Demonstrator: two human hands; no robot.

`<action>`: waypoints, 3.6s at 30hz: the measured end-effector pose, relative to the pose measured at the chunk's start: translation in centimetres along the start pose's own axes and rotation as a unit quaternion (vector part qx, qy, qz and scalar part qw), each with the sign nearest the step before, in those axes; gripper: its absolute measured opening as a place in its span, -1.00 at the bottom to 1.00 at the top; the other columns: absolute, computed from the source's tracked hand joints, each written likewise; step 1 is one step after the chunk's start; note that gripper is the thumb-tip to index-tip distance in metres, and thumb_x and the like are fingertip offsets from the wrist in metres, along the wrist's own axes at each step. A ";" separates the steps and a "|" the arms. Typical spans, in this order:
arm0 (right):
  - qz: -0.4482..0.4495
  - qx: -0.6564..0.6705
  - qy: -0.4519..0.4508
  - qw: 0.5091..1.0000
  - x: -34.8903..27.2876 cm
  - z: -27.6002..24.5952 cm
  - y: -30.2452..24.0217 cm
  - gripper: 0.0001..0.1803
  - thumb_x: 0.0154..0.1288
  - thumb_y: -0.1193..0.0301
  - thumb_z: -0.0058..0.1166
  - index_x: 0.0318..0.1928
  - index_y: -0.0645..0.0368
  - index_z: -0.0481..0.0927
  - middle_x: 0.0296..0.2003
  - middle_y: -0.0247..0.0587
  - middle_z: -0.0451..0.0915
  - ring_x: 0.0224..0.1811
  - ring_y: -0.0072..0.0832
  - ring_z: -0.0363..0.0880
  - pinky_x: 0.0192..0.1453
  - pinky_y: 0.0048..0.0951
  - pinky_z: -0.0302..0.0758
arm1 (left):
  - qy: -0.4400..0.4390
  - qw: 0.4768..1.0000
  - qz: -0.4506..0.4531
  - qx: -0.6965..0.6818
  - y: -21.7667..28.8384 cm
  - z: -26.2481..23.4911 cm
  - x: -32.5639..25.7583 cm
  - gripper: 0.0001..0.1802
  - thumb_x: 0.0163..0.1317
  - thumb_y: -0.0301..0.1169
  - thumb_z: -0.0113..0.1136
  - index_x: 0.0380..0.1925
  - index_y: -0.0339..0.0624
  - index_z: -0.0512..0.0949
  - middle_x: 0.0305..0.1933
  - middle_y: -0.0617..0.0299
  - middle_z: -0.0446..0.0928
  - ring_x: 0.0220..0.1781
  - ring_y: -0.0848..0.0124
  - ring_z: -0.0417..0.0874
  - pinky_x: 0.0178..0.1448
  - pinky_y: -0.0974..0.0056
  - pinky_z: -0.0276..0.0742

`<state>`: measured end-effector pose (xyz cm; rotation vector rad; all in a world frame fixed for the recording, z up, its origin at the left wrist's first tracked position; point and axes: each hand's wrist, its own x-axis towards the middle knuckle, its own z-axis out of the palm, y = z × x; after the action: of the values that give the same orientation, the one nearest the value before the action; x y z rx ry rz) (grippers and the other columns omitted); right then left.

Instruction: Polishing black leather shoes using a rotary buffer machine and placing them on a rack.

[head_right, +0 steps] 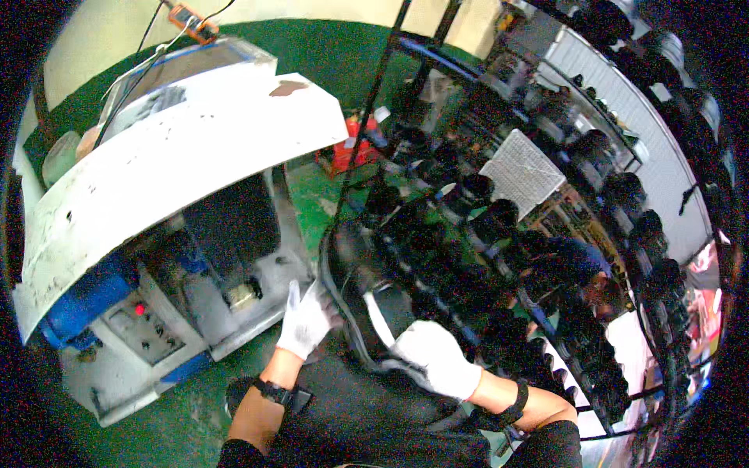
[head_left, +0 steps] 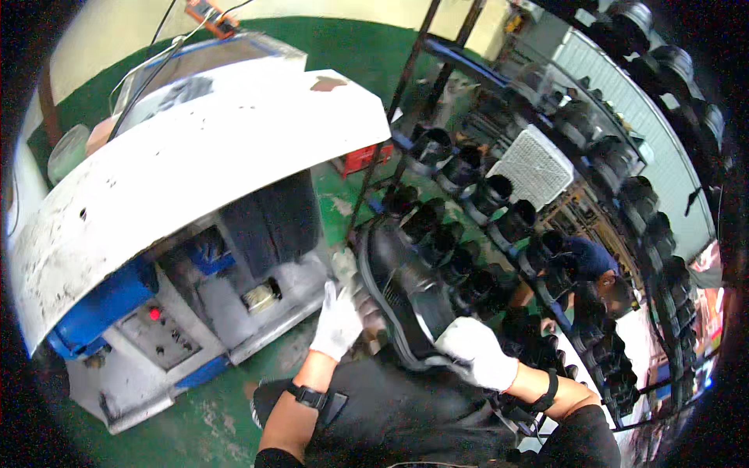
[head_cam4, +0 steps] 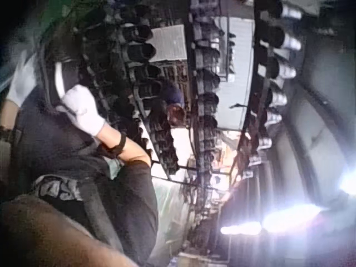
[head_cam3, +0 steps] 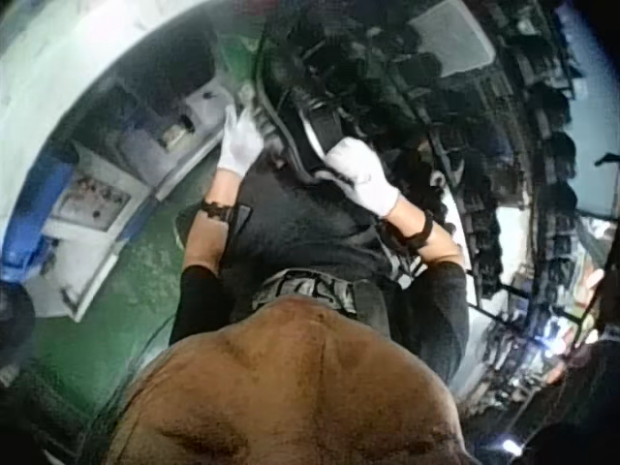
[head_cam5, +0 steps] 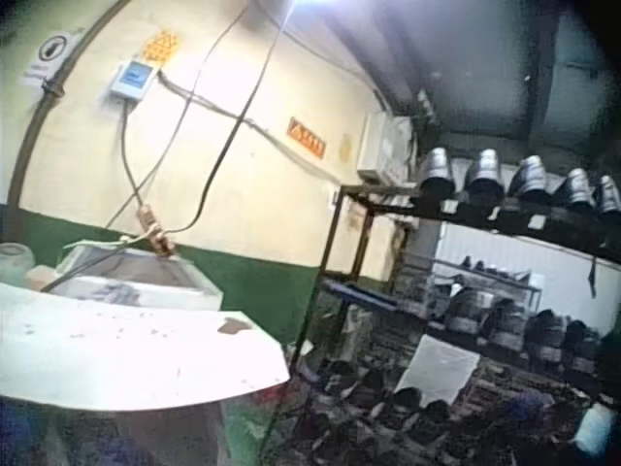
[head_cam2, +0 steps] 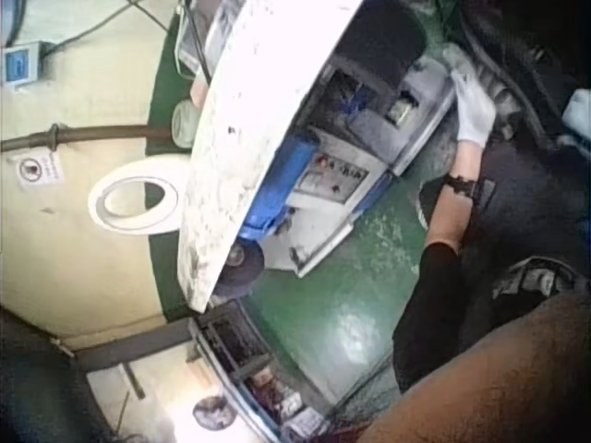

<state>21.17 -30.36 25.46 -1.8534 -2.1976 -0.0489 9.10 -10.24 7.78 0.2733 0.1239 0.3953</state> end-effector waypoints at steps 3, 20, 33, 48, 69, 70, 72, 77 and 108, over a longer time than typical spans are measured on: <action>-0.008 -0.106 0.143 0.984 2.5 -5.1 2.5 -0.77 0.04 0.27 0.31 -0.44 0.08 0.53 -0.52 -0.14 0.43 -0.49 -0.10 0.42 -0.41 -0.15 0.34 | -0.019 1.000 0.005 -0.012 -0.3 -3.3 0.5 -0.21 0.38 0.26 -0.38 0.42 -0.01 0.07 0.38 -0.11 0.22 0.34 -0.15 0.29 0.41 -0.23 0.16; 0.175 -0.383 0.328 0.846 28.4 -20.9 29.8 -0.48 0.23 0.35 0.03 0.23 0.06 0.40 0.28 0.07 0.32 0.33 -0.04 0.29 0.32 -0.16 0.36 | 0.079 0.995 0.040 0.045 1.5 -6.4 0.9 -0.36 0.45 0.05 -0.20 0.32 -0.19 0.25 0.24 -0.01 0.44 0.04 0.07 0.60 0.18 -0.01 0.52; 0.120 -0.214 0.002 0.969 22.7 2.6 27.5 -0.59 0.16 -0.02 0.17 -0.36 0.09 0.65 -0.38 -0.02 0.64 -0.31 -0.07 0.62 -0.27 -0.10 0.50 | 0.100 0.994 0.013 0.051 1.1 -5.7 0.8 -0.39 0.47 0.00 -0.19 0.31 -0.22 0.28 0.00 0.05 0.57 -0.03 0.20 0.64 0.09 0.13 0.59; -0.004 0.341 0.007 0.940 8.2 14.2 -3.1 -0.60 0.08 0.27 0.32 -0.11 0.22 0.56 -0.30 -0.01 0.62 -0.21 -0.09 0.60 -0.14 -0.19 0.50 | 0.173 0.962 0.141 -0.155 3.1 -3.8 -4.7 -0.21 0.29 0.34 -0.25 0.19 -0.05 0.45 0.07 0.05 0.57 -0.02 0.08 0.62 0.11 -0.03 0.59; -0.090 0.018 0.062 0.994 21.3 23.7 3.9 -0.76 0.24 0.43 -0.07 -0.12 0.18 0.56 -0.30 -0.14 0.56 -0.19 -0.36 0.54 -0.11 -0.34 0.50 | 0.339 0.900 0.272 -0.013 12.9 -5.3 -1.2 -0.08 0.27 0.36 -0.17 0.39 -0.10 0.19 0.39 0.13 0.29 0.33 0.13 0.37 0.40 0.14 0.28; -0.142 -0.085 0.084 0.983 21.6 24.3 4.1 -0.75 0.17 0.47 -0.03 -0.13 0.18 0.57 -0.33 -0.12 0.55 -0.22 -0.33 0.53 -0.13 -0.31 0.50 | 0.350 0.894 0.280 -0.003 13.4 -5.4 -1.7 -0.11 0.28 0.34 -0.17 0.39 -0.10 0.20 0.38 0.13 0.30 0.32 0.14 0.37 0.40 0.13 0.29; -0.129 -0.062 0.088 0.986 23.4 25.6 4.7 -0.74 0.17 0.46 -0.03 -0.11 0.19 0.56 -0.30 -0.10 0.55 -0.19 -0.31 0.52 -0.10 -0.30 0.48 | 0.352 0.889 0.292 0.016 14.5 -5.4 -2.3 -0.17 0.32 0.28 -0.18 0.37 -0.10 0.22 0.36 0.13 0.32 0.31 0.14 0.39 0.39 0.13 0.30; -0.062 0.005 0.041 0.997 23.3 26.6 5.6 -0.71 0.19 0.44 -0.03 -0.07 0.20 0.55 -0.22 -0.06 0.53 -0.12 -0.25 0.49 -0.02 -0.27 0.45 | 0.334 0.892 0.302 0.032 16.2 -6.2 -3.3 -0.31 0.41 0.14 -0.19 0.34 -0.10 0.27 0.32 0.13 0.38 0.29 0.16 0.43 0.38 0.12 0.33; -0.039 -0.009 0.054 0.998 23.6 27.4 4.9 -0.55 0.32 0.37 -0.06 0.19 0.26 0.44 0.18 0.14 0.44 0.27 0.04 0.33 0.40 -0.13 0.24 | 0.373 0.851 0.271 0.253 14.9 -4.2 -5.3 -0.22 0.44 0.20 -0.37 0.40 -0.17 0.16 0.41 0.10 0.27 0.39 0.18 0.31 0.45 0.19 0.20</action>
<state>17.55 -1.42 3.62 -1.7303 -2.2005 -0.1805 -1.89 1.91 8.41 0.6732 0.9439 1.0279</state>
